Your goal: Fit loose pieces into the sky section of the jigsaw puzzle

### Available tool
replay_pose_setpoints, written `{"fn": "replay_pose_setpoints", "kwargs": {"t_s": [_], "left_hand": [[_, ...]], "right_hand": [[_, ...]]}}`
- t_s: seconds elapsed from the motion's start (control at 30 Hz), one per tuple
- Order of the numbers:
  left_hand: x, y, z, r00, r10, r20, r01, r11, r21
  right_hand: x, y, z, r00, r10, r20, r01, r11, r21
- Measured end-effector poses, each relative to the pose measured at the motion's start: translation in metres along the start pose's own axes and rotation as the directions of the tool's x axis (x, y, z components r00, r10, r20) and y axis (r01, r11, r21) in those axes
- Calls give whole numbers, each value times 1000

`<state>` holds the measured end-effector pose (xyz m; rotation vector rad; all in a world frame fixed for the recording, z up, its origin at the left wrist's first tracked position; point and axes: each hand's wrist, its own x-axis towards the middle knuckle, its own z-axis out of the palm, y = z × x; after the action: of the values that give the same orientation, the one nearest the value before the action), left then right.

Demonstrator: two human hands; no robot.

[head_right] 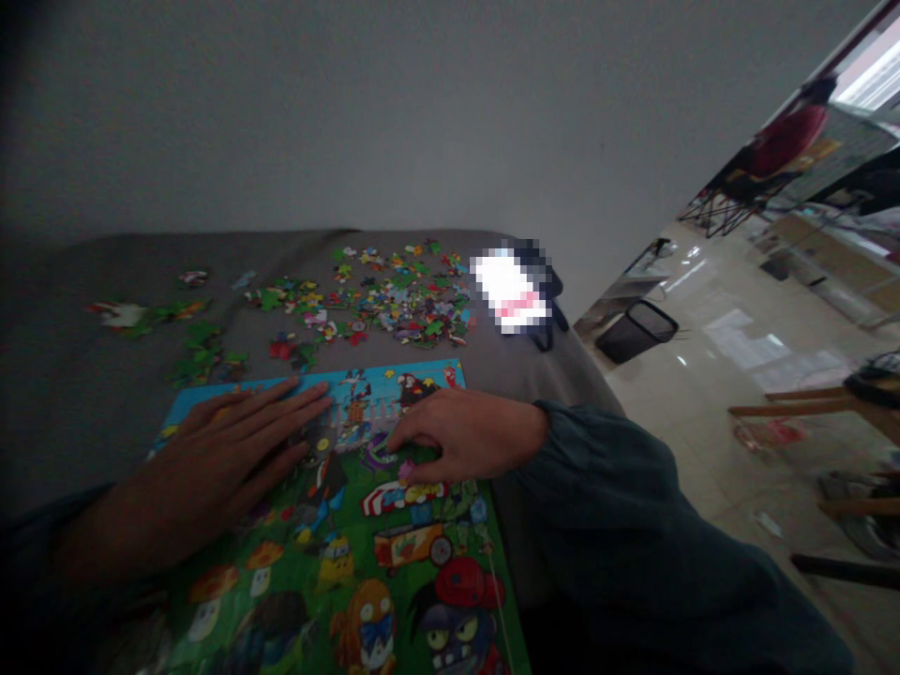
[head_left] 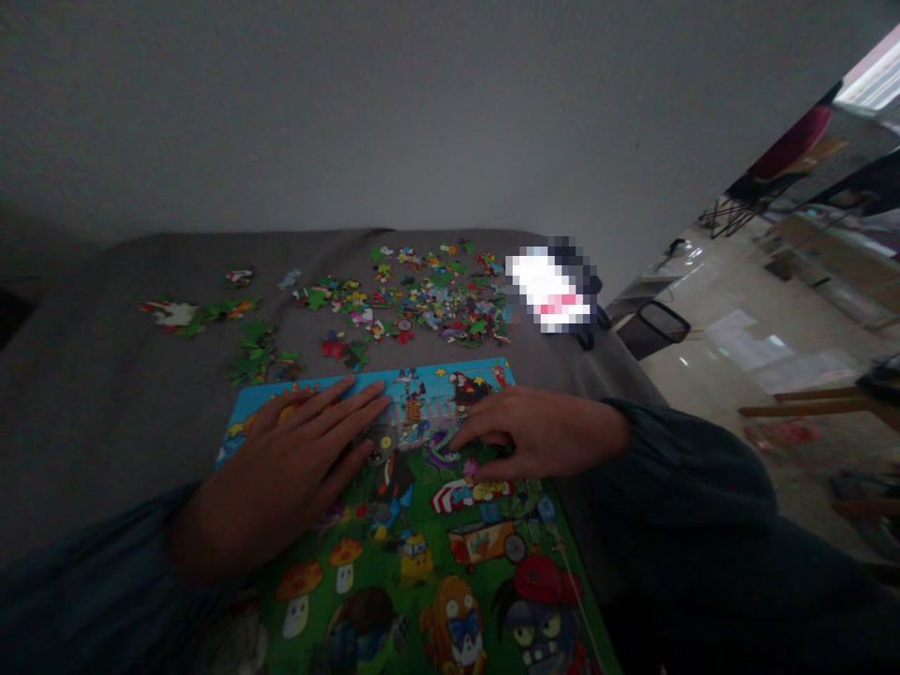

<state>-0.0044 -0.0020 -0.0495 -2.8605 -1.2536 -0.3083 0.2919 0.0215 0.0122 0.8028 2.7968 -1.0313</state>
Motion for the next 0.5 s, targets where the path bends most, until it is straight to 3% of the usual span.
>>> {"fn": "replay_pose_setpoints", "kwargs": {"t_s": [0.5], "left_hand": [[-1, 0, -1, 1000, -7, 8, 7, 1000, -4]], "right_hand": [[-2, 3, 0, 999, -28, -24, 28, 1000, -1]]}}
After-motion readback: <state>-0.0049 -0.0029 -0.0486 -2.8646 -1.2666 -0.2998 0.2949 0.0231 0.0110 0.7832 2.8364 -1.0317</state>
